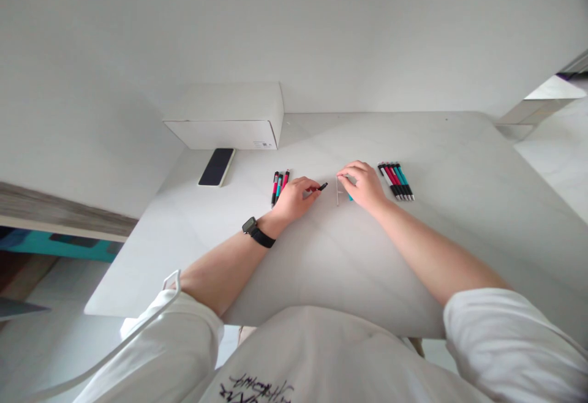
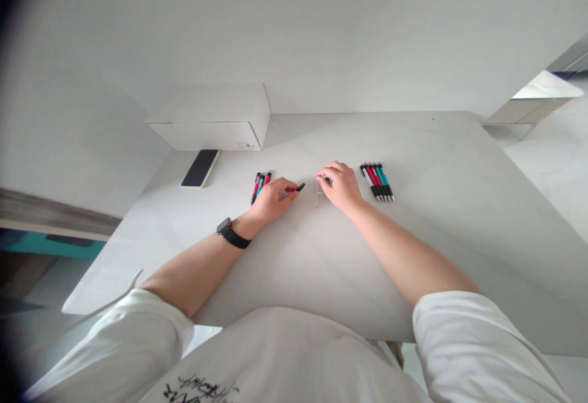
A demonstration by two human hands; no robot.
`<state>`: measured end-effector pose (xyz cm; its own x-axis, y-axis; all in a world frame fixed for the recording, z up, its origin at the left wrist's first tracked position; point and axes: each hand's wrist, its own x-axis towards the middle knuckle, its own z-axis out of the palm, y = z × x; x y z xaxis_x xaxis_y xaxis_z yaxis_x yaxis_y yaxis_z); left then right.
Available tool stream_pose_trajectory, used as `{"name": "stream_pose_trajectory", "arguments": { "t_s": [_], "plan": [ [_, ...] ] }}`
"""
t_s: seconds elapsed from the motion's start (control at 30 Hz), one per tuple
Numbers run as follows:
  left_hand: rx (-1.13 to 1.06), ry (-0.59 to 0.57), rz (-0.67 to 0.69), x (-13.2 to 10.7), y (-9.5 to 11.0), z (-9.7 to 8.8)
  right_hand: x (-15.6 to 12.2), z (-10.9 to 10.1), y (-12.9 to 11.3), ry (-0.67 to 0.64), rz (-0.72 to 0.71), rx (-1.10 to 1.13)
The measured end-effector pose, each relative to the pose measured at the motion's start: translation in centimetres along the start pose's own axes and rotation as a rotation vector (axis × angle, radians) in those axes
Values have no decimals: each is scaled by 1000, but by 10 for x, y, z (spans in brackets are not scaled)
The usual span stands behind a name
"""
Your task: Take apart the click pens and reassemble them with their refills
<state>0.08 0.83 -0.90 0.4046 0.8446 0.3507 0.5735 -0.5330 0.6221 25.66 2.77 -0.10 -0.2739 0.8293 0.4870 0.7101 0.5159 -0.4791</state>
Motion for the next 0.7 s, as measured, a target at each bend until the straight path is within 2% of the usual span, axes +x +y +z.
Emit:
{"name": "stream_pose_trajectory", "arguments": {
  "t_s": [0.13,0.23,0.5,0.7],
  "plan": [
    [6,3,-4,0,0,0,-3,3,12,-56,45,-234],
    [3,18,-5,0,1,0,-7,6,7,-101,16,-297],
    [-4,43,-18,0,0,0,-12,8,-20,-329,-105,-170],
    [-13,60,-6,0,-1,1,-12,7,-16,-163,8,-274]
  ]
}}
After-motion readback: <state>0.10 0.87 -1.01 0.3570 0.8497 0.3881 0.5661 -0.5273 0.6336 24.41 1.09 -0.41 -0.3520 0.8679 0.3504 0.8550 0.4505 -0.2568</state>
